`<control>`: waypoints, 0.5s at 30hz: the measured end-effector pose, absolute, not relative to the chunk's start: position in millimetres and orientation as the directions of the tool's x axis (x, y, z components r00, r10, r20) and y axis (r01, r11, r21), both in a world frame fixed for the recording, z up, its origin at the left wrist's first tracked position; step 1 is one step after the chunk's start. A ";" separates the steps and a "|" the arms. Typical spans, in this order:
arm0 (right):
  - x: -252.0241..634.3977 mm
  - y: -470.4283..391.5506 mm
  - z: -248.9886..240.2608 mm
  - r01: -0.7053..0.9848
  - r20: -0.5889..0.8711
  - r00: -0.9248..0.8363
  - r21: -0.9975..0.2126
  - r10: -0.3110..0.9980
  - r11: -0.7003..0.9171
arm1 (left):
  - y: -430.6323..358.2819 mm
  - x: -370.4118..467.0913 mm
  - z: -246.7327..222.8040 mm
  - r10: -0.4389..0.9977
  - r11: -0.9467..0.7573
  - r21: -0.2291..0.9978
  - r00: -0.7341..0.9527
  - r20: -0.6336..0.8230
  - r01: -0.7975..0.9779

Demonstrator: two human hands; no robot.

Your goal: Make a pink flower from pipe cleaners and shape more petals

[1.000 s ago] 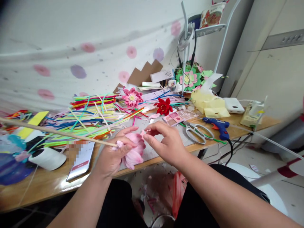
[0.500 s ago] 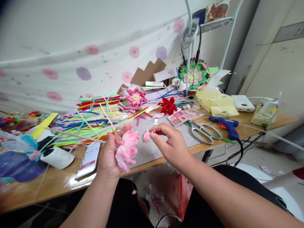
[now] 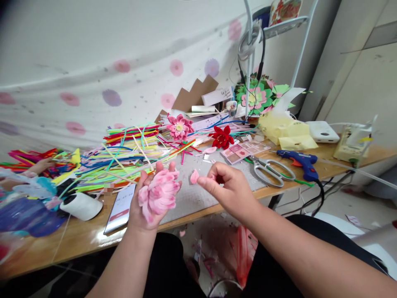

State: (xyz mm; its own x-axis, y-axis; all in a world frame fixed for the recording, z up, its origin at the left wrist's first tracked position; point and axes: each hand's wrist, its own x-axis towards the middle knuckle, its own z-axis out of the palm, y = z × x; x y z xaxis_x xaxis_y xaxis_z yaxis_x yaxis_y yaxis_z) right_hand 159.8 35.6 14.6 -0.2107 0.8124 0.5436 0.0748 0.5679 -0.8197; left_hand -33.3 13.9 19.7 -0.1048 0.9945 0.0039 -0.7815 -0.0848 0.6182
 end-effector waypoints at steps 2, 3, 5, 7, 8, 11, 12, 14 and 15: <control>165.5 35.2 14.8 0.071 0.507 -0.250 -0.840 0.825 0.538 | 16.4 -36.8 18.4 0.992 -0.100 0.629 -0.127 0.002 -0.771; 167.7 35.5 14.4 0.059 0.488 -0.285 -0.850 0.825 0.523 | 17.4 -37.6 17.8 0.987 -0.128 0.658 -0.160 0.012 -0.742; 169.7 36.8 11.9 0.026 0.431 -0.377 -0.880 0.820 0.474 | 18.2 -37.0 17.5 0.959 -0.232 0.760 -0.272 0.076 -0.607; 167.7 38.1 7.5 0.029 0.351 -0.465 -0.911 0.813 0.411 | 17.6 -33.0 18.9 0.903 -0.357 0.847 -0.378 0.205 -0.394; 164.8 37.9 4.7 0.033 0.303 -0.499 -0.929 0.812 0.368 | 16.8 -29.8 20.2 0.874 -0.407 0.865 -0.401 0.275 -0.294; 147.7 29.8 -5.0 -0.063 0.148 -0.605 -0.988 0.783 0.138 | 14.3 -16.5 25.3 0.836 -0.481 0.864 -0.374 0.401 -0.149; 139.8 24.4 -8.2 -0.132 0.103 -0.652 -0.991 0.751 0.021 | 13.8 -11.4 26.7 0.836 -0.486 0.865 -0.355 0.418 -0.126; 124.0 11.5 -14.0 -0.260 0.063 -0.738 -0.945 0.672 -0.198 | 13.8 -2.3 28.7 0.835 -0.490 0.868 -0.328 0.442 -0.078; 117.4 4.9 -16.3 -0.282 0.036 -0.770 -0.915 0.637 -0.289 | 14.5 0.9 29.3 0.832 -0.493 0.869 -0.322 0.452 -0.054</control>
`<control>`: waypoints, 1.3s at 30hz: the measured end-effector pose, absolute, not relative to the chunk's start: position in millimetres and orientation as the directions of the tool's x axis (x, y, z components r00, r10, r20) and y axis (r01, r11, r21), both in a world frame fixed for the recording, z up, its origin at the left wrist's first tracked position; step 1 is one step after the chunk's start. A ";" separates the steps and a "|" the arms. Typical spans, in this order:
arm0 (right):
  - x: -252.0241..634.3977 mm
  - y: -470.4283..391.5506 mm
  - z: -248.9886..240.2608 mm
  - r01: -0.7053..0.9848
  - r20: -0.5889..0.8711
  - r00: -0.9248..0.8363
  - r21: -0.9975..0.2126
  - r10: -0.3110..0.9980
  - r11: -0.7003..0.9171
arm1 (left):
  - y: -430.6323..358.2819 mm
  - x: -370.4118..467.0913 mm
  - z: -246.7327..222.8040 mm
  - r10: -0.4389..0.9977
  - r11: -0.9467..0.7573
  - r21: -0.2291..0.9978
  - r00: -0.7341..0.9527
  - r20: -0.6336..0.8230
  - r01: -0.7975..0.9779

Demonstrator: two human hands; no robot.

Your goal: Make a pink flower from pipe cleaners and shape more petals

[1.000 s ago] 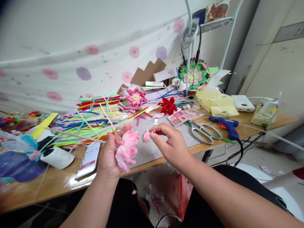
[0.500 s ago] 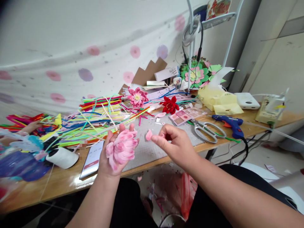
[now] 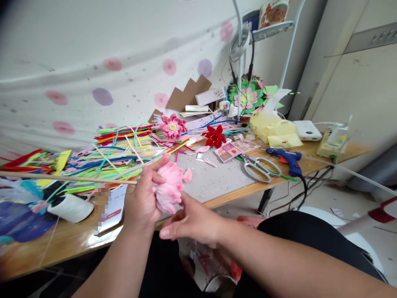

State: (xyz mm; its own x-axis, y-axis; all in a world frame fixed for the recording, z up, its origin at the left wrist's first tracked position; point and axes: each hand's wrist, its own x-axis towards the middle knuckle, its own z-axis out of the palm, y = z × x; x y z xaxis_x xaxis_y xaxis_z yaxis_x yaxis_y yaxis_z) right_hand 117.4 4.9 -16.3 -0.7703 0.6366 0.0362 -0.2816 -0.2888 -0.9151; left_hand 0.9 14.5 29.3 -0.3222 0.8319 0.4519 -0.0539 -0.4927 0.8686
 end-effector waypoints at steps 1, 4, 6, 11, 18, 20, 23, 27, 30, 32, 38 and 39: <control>112.9 -1.0 -18.0 -0.285 0.004 -0.784 -0.890 0.620 -0.355 | 15.5 2.6 29.7 0.827 -0.496 0.868 -0.321 0.462 -0.029; 117.8 -10.9 -16.1 -0.188 -0.148 -0.748 -0.888 0.647 -0.420 | 20.2 -2.7 30.3 0.793 -0.518 0.851 -0.327 0.514 0.084; 136.9 -9.1 -6.9 -0.118 -0.159 -0.733 -0.928 0.661 -0.354 | 22.9 -12.5 30.4 0.769 -0.524 0.831 -0.315 0.556 0.188; 189.3 14.3 29.1 -0.369 0.269 -0.404 -0.923 0.874 0.114 | 21.6 -20.9 25.2 0.823 -0.436 0.844 -0.239 0.514 0.312; 173.1 26.7 29.3 0.365 0.584 -0.405 -0.602 0.704 0.710 | 14.5 22.3 14.8 0.916 -0.372 0.886 -0.048 0.399 0.278; 169.1 27.4 27.3 0.424 0.596 -0.447 -0.515 0.667 0.745 | 13.6 27.4 17.1 0.919 -0.372 0.869 0.000 0.393 0.327; 171.3 28.4 28.6 0.382 0.568 -0.451 -0.574 0.688 0.724 | 12.5 27.8 22.9 0.909 -0.404 0.818 0.078 0.409 0.409; 176.5 29.7 30.1 0.265 0.447 -0.444 -0.763 0.777 0.590 | 10.8 27.2 25.5 0.909 -0.407 0.835 0.068 0.412 0.370; 177.1 30.1 28.4 0.210 0.371 -0.460 -0.838 0.807 0.504 | 9.2 27.8 23.2 0.923 -0.374 0.888 0.018 0.383 0.267; 177.3 30.0 27.9 0.210 0.358 -0.468 -0.843 0.808 0.495 | 8.2 26.8 21.8 0.934 -0.349 0.913 0.001 0.356 0.211; 177.9 28.1 30.8 0.213 0.425 -0.526 -0.773 0.737 0.597 | 8.1 19.4 22.8 0.934 -0.346 0.899 0.013 0.356 0.269; 176.9 27.5 30.2 0.227 0.453 -0.522 -0.743 0.723 0.630 | 8.4 18.9 23.0 0.932 -0.351 0.893 0.016 0.361 0.283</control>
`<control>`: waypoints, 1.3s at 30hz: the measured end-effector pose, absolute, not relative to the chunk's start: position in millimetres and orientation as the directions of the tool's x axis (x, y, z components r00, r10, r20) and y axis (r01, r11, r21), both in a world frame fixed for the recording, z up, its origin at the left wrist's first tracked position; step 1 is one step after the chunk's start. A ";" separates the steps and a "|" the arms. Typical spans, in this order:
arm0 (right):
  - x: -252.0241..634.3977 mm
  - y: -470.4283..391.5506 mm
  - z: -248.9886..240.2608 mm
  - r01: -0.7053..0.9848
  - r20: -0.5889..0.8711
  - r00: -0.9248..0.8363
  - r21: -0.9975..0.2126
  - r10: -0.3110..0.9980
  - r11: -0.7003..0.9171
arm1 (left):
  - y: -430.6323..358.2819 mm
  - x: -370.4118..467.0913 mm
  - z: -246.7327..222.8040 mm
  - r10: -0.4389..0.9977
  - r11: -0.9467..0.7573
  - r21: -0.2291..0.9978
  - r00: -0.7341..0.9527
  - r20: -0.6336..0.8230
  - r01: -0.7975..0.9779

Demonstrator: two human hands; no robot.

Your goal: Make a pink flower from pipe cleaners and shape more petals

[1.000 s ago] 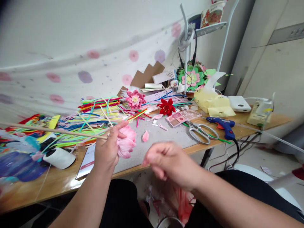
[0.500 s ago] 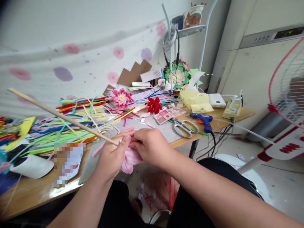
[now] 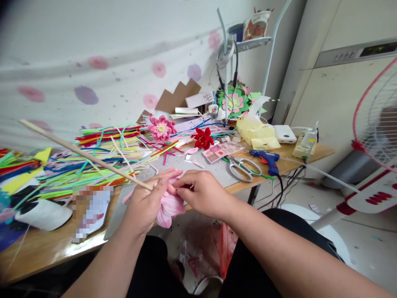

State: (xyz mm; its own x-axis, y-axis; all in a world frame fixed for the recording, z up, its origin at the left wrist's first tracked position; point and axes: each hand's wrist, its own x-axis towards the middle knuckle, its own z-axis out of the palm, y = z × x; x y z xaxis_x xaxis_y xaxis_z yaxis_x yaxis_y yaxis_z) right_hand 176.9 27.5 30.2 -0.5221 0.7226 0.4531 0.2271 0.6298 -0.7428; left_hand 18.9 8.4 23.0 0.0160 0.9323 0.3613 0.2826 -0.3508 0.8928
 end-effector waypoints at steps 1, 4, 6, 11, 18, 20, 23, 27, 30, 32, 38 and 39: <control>175.4 26.8 29.1 0.256 0.489 -0.513 -0.697 0.705 0.670 | 8.6 18.9 22.9 0.931 -0.352 0.889 0.016 0.364 0.292; 169.6 25.4 24.2 0.388 0.614 -0.502 -0.469 0.609 0.793 | 9.4 20.3 21.1 0.940 -0.326 0.907 -0.009 0.341 0.268; 167.9 25.9 22.5 0.426 0.651 -0.525 -0.357 0.549 0.831 | 9.8 20.7 19.3 0.954 -0.286 0.934 -0.028 0.298 0.216; 191.5 36.1 27.9 0.392 0.603 -0.399 -0.568 0.690 0.724 | 8.5 12.4 19.8 0.986 -0.154 0.987 -0.059 0.156 0.042; 249.6 44.5 29.7 0.405 0.409 -0.524 -0.652 0.747 0.641 | 8.9 -12.3 25.7 0.995 0.043 0.954 -0.072 -0.067 -0.296; 254.8 41.9 28.0 0.402 0.341 -0.619 -0.637 0.708 0.658 | 11.0 -17.5 25.2 0.994 0.049 0.918 -0.070 -0.083 -0.394; 257.7 39.9 25.9 0.477 0.272 -0.648 -0.584 0.712 0.657 | 13.1 -20.9 23.6 0.993 0.056 0.911 -0.074 -0.094 -0.409; 254.1 41.0 26.5 0.534 0.319 -0.562 -0.565 0.764 0.629 | 13.8 -16.9 20.0 0.995 0.018 0.971 -0.088 -0.040 -0.240; 236.6 38.4 28.2 0.474 0.390 -0.495 -0.628 0.777 0.617 | 14.4 -8.6 15.9 0.999 -0.023 0.988 -0.026 0.020 -0.153; 218.2 34.8 28.7 0.394 0.463 -0.485 -0.642 0.742 0.658 | 14.6 -1.1 13.5 0.999 -0.042 0.993 0.014 0.044 -0.111; 168.1 26.5 22.5 0.266 0.585 -0.428 -0.646 0.688 0.715 | 13.2 17.4 12.1 0.995 0.003 0.996 0.102 0.006 -0.088; 163.8 26.0 21.4 0.270 0.608 -0.406 -0.633 0.682 0.725 | 12.7 18.2 12.5 0.996 -0.027 0.997 0.081 0.032 -0.066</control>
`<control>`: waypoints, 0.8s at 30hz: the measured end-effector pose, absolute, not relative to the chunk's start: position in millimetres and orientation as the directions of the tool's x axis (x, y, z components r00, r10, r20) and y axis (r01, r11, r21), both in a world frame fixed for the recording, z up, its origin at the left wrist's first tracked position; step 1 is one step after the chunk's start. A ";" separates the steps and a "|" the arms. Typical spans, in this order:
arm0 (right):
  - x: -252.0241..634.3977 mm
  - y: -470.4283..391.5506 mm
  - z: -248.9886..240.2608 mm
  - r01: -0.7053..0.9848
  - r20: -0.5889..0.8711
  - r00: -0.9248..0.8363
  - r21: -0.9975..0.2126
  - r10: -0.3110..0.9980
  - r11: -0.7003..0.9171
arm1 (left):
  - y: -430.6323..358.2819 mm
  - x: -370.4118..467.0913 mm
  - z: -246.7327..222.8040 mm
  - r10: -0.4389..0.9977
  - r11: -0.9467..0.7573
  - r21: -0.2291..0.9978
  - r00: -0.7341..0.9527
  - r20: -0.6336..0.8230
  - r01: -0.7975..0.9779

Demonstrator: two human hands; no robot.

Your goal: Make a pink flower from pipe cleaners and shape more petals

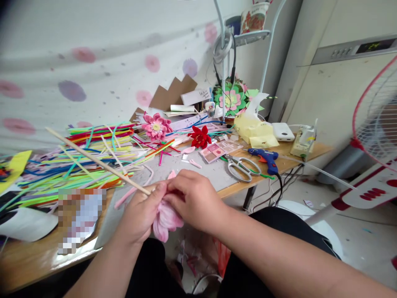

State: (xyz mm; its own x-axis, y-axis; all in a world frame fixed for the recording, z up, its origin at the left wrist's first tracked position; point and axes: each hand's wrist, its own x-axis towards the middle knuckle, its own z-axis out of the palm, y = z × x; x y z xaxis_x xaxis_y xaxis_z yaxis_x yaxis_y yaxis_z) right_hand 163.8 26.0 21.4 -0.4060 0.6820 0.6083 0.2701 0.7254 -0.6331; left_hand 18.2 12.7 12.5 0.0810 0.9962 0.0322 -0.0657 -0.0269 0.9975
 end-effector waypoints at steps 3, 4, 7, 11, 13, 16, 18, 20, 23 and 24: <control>159.7 26.0 22.5 0.260 0.650 -0.402 -0.595 0.645 0.761 | 10.7 16.6 13.8 0.994 -0.105 0.994 0.023 0.104 0.020; 161.3 26.8 24.6 0.264 0.651 -0.393 -0.597 0.650 0.758 | 9.5 14.9 14.4 0.994 -0.104 0.994 0.018 0.104 0.035; 176.1 32.5 33.2 0.316 0.612 -0.269 -0.673 0.744 0.668 | 5.0 7.3 17.6 0.999 -0.046 0.999 0.017 0.046 -0.011; 217.2 44.7 39.7 0.233 0.498 -0.060 -0.836 0.865 0.497 | -0.5 -9.1 23.0 0.995 0.099 0.980 0.025 -0.096 -0.172; 242.5 50.4 38.3 0.156 0.455 0.056 -0.883 0.889 0.443 | -2.2 -19.8 24.7 0.990 0.134 0.970 -0.017 -0.140 -0.201; 276.4 55.9 31.0 -0.005 0.334 0.188 -0.940 0.924 0.341 | -3.5 -36.9 25.6 0.973 0.187 0.955 -0.088 -0.211 -0.229; 291.9 56.2 24.3 -0.048 0.267 0.168 -0.959 0.949 0.278 | -3.3 -47.7 25.7 0.961 0.215 0.944 -0.120 -0.251 -0.252; 300.2 53.7 18.8 -0.026 0.236 0.084 -0.971 0.968 0.239 | -1.8 -57.1 25.8 0.952 0.207 0.943 -0.170 -0.256 -0.261; 301.9 47.1 16.7 0.074 0.218 -0.148 -0.970 0.965 0.231 | 2.8 -66.2 26.5 0.943 0.175 0.951 -0.236 -0.236 -0.254; 300.7 45.1 17.4 0.122 0.196 -0.247 -0.965 0.949 0.231 | 4.4 -67.2 26.9 0.943 0.168 0.955 -0.243 -0.229 -0.246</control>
State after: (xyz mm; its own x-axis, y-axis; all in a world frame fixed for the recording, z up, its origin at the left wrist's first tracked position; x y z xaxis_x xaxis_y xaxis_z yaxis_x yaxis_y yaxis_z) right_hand 300.7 45.1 17.4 -0.2469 0.9490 0.1960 0.1218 0.2311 -0.9653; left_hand -67.2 4.4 26.9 -0.2433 0.9426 -0.2289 -0.2459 0.1683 0.9546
